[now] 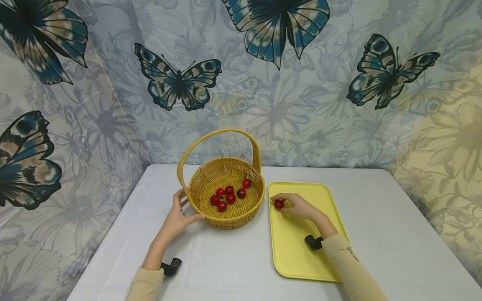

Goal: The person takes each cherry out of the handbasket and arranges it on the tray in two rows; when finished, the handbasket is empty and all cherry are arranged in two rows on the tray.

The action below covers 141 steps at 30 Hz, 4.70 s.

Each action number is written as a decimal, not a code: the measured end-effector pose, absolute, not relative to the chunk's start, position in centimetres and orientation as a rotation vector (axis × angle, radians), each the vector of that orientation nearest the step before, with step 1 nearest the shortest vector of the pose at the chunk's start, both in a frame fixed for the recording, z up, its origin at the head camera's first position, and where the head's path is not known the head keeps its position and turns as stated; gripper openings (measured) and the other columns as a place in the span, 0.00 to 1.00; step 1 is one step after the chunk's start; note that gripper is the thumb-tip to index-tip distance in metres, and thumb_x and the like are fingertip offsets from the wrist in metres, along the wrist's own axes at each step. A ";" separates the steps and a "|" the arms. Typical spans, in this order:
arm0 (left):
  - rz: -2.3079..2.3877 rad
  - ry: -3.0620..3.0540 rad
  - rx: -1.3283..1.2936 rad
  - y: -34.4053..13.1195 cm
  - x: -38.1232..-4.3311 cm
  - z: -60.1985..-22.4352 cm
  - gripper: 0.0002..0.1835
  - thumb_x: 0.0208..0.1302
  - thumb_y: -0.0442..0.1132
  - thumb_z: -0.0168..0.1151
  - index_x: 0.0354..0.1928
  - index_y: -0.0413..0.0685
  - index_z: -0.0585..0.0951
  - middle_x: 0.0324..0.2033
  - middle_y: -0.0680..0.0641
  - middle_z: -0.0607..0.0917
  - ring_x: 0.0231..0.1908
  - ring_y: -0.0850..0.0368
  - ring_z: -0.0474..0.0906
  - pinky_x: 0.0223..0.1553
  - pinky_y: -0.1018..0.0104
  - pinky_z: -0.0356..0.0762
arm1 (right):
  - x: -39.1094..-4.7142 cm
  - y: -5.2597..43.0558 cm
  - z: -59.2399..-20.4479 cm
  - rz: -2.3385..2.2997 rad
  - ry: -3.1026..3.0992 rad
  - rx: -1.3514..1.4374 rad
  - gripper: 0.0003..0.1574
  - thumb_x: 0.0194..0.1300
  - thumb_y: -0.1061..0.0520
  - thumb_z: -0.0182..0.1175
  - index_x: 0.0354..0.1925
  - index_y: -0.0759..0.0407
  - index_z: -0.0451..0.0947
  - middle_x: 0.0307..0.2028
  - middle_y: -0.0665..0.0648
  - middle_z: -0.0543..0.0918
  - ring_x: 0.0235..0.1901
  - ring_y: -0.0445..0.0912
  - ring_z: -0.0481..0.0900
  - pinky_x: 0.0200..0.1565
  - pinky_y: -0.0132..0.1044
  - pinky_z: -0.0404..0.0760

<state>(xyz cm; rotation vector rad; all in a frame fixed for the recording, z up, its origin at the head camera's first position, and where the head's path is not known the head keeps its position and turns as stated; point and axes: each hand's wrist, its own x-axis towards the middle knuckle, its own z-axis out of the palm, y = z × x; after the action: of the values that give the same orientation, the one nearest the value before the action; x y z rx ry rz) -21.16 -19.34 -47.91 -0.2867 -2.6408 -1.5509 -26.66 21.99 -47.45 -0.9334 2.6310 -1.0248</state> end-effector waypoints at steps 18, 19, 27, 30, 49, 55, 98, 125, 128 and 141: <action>-1.536 -2.643 -0.297 -19.3 -21.1 -48.1 0.57 0.47 0.51 0.72 0.70 0.52 0.43 0.68 0.39 0.52 0.65 0.36 0.57 0.63 0.41 0.58 | -26.7 22.1 -47.5 -1.040 2.627 -0.929 0.28 0.54 0.71 0.58 0.56 0.63 0.73 0.53 0.61 0.78 0.52 0.55 0.75 0.56 0.53 0.72; -1.536 -2.642 -0.297 -19.3 -21.1 -48.1 0.57 0.47 0.51 0.72 0.70 0.52 0.43 0.68 0.39 0.52 0.65 0.37 0.58 0.63 0.41 0.58 | -26.7 22.2 -47.5 -1.039 2.629 -0.929 0.28 0.55 0.71 0.58 0.56 0.63 0.73 0.53 0.61 0.78 0.51 0.55 0.75 0.55 0.53 0.73; -1.533 -2.645 -0.296 -19.4 -21.3 -48.2 0.56 0.47 0.51 0.72 0.70 0.53 0.43 0.69 0.40 0.51 0.65 0.37 0.57 0.64 0.42 0.58 | -26.7 22.8 -46.7 -1.045 2.636 -0.951 0.27 0.58 0.68 0.60 0.57 0.63 0.72 0.54 0.61 0.77 0.50 0.58 0.76 0.52 0.54 0.75; -1.535 -2.644 -0.292 -19.4 -21.3 -48.1 0.56 0.48 0.48 0.72 0.70 0.51 0.43 0.69 0.40 0.52 0.65 0.36 0.57 0.64 0.41 0.57 | -26.8 23.0 -46.4 -1.045 2.645 -0.956 0.26 0.59 0.67 0.59 0.57 0.62 0.72 0.55 0.61 0.77 0.51 0.59 0.75 0.52 0.54 0.75; -1.541 -2.638 -0.300 -19.4 -21.0 -47.9 0.58 0.47 0.51 0.72 0.70 0.51 0.42 0.69 0.39 0.51 0.65 0.37 0.57 0.64 0.42 0.57 | -27.1 20.5 -42.1 -1.104 2.760 -1.050 0.20 0.62 0.59 0.61 0.53 0.62 0.76 0.50 0.63 0.80 0.46 0.58 0.78 0.46 0.54 0.77; -1.551 -2.636 -0.300 -19.4 -21.0 -48.1 0.58 0.47 0.51 0.73 0.70 0.51 0.42 0.69 0.39 0.50 0.65 0.37 0.57 0.64 0.42 0.57 | -27.7 18.5 -41.3 -1.073 2.767 -1.077 0.20 0.62 0.60 0.60 0.53 0.63 0.76 0.49 0.61 0.80 0.45 0.54 0.79 0.47 0.52 0.78; -1.533 -2.642 -0.292 -19.6 -21.1 -48.2 0.58 0.47 0.51 0.73 0.70 0.52 0.42 0.69 0.40 0.51 0.65 0.37 0.57 0.64 0.39 0.55 | -33.2 10.3 -41.9 -0.588 2.653 -1.001 0.25 0.63 0.59 0.59 0.58 0.63 0.71 0.55 0.61 0.77 0.53 0.54 0.75 0.54 0.44 0.76; -1.550 -2.626 -0.297 -19.5 -21.2 -48.3 0.57 0.46 0.51 0.73 0.70 0.54 0.43 0.69 0.42 0.51 0.66 0.37 0.56 0.65 0.41 0.56 | -34.0 9.4 -43.0 -0.424 2.745 -0.894 0.24 0.57 0.71 0.60 0.53 0.61 0.77 0.51 0.59 0.79 0.51 0.53 0.76 0.53 0.43 0.77; -1.550 -2.630 -0.292 -19.4 -21.1 -48.2 0.57 0.46 0.51 0.73 0.70 0.54 0.43 0.69 0.41 0.51 0.66 0.37 0.57 0.64 0.40 0.55 | -34.0 9.2 -43.3 -0.363 2.773 -0.893 0.23 0.58 0.70 0.60 0.53 0.59 0.77 0.50 0.58 0.79 0.52 0.52 0.76 0.55 0.43 0.75; -1.555 -2.643 -0.270 -19.2 -21.2 -48.0 0.57 0.46 0.52 0.73 0.70 0.55 0.43 0.69 0.42 0.51 0.66 0.37 0.56 0.64 0.38 0.54 | -33.7 9.3 -43.4 -0.306 2.836 -1.013 0.14 0.58 0.61 0.64 0.45 0.56 0.80 0.41 0.54 0.77 0.41 0.47 0.77 0.45 0.40 0.78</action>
<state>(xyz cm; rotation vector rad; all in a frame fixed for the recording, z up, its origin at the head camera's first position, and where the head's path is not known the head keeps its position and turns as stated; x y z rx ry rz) -21.16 -19.20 -48.04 -0.2705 -2.6433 -1.5550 -33.71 9.27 -43.43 -1.0133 2.8365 -0.3060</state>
